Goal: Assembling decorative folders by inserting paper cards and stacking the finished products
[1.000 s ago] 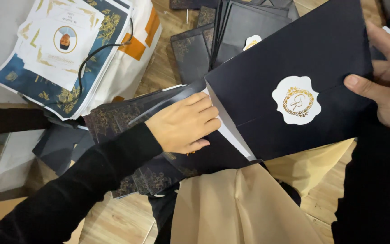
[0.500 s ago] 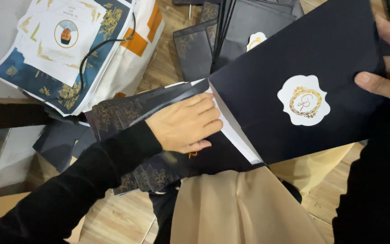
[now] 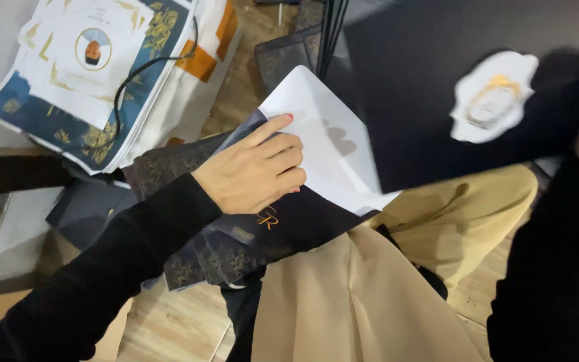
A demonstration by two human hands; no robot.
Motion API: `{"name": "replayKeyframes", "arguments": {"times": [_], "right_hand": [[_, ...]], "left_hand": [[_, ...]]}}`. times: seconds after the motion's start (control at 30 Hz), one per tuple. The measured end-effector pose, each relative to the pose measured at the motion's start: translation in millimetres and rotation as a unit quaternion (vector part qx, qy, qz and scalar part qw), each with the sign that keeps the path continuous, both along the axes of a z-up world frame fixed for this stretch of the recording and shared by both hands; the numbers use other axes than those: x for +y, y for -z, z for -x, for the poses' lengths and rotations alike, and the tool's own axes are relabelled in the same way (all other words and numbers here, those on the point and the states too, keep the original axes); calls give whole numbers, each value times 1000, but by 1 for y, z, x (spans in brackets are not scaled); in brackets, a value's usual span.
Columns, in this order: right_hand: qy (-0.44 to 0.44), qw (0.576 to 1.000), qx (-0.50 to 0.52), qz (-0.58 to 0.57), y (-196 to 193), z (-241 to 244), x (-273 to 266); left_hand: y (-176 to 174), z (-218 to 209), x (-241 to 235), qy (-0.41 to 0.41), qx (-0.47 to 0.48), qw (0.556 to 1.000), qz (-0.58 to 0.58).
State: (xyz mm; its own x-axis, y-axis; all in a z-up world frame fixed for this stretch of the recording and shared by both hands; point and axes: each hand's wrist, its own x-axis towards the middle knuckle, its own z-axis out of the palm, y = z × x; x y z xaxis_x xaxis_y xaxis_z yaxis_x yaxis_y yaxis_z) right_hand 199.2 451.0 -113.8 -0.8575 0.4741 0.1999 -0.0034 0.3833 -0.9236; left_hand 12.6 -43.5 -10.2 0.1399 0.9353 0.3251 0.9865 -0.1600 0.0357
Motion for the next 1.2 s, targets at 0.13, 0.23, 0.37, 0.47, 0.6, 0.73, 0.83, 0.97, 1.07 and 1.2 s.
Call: {"name": "replayKeyframes", "arguments": {"times": [0.13, 0.23, 0.37, 0.47, 0.6, 0.73, 0.83, 0.97, 1.07, 1.2], "right_hand": [[-14, 992, 123, 3, -44, 50, -96], [-112, 989, 84, 52, -87, 61, -154], [-131, 989, 20, 64, -100, 55, -169], [-132, 989, 12, 69, -102, 51, -170], [-121, 990, -9, 67, -106, 46, -175], [-113, 991, 5, 69, -103, 48, -181], [-111, 991, 5, 71, -106, 46, -194], [-102, 986, -5, 132, -104, 44, -190], [-78, 993, 22, 86, -114, 43, -187], [-93, 986, 67, 120, -103, 37, -197]], "left_hand": [[1, -1, 10, 20, 6, 1000, -11], [0, -3, 11, 22, 26, 999, -22], [4, -8, 9, -6, 67, 997, -48], [-2, -8, 11, -18, 105, 991, -78], [-3, -12, 11, -28, 109, 989, -91], [5, -15, 9, -42, 75, 991, -105], [6, -20, 9, -58, 9, 995, -81], [-2, -22, 12, -55, -45, 996, -59], [-11, -16, 18, -62, -55, 994, -67], [-11, -15, 15, -56, -108, 991, -63]]}}
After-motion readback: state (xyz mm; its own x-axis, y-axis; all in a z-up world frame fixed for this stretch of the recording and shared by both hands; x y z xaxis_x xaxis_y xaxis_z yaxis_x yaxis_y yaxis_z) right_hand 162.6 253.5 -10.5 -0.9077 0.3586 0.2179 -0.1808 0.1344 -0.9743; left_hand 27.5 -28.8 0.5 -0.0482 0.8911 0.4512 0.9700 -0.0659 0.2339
